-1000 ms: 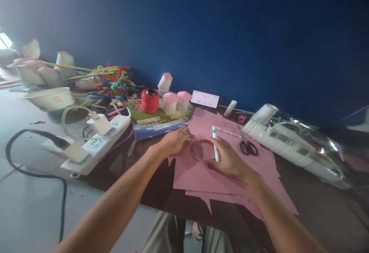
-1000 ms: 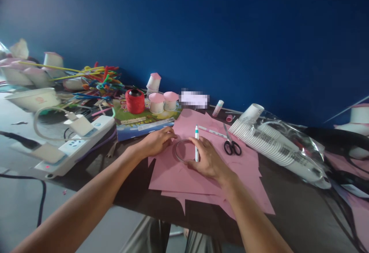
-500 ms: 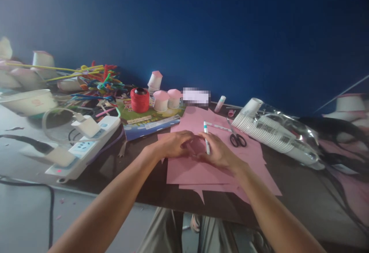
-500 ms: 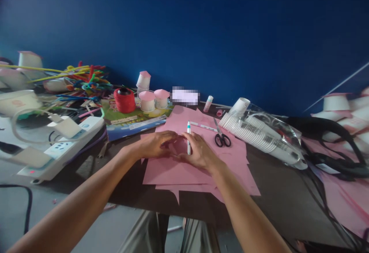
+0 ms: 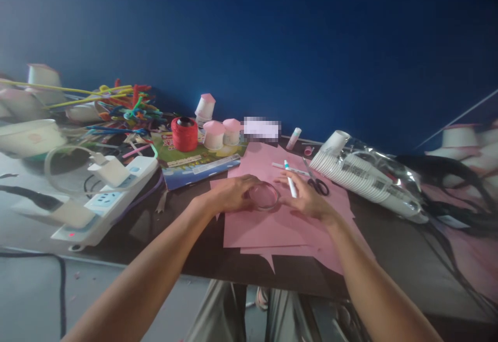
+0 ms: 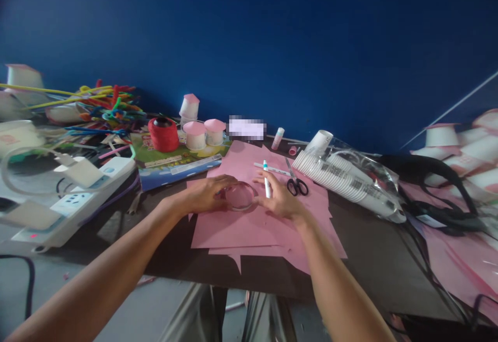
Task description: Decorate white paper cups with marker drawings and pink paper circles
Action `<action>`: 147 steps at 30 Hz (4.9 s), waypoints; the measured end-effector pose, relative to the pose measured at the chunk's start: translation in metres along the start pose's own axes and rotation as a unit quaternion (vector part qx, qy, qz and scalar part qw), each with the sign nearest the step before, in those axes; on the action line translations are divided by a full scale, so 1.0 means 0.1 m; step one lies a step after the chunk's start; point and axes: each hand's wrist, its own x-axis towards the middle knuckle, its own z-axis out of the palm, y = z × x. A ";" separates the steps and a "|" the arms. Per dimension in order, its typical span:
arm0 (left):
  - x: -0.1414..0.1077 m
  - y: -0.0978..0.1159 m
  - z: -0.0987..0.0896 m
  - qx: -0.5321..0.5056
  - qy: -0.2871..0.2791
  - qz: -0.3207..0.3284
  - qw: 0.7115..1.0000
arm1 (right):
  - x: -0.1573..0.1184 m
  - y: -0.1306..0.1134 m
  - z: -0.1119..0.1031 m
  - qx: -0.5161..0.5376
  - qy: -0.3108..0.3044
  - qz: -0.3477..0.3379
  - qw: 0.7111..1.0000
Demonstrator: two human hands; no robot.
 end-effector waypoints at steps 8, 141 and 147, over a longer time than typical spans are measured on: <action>-0.01 0.03 -0.01 0.014 -0.002 0.005 1.000 | 0.02 -0.10 0.13 -0.078 0.000 -0.026 0.997; 0.02 0.26 -0.05 0.127 -0.043 -0.116 0.984 | 0.23 -0.02 0.23 0.068 0.229 0.018 0.971; 0.02 0.25 -0.03 0.129 -0.042 -0.118 0.984 | 0.23 -0.04 0.21 0.078 0.223 0.028 0.971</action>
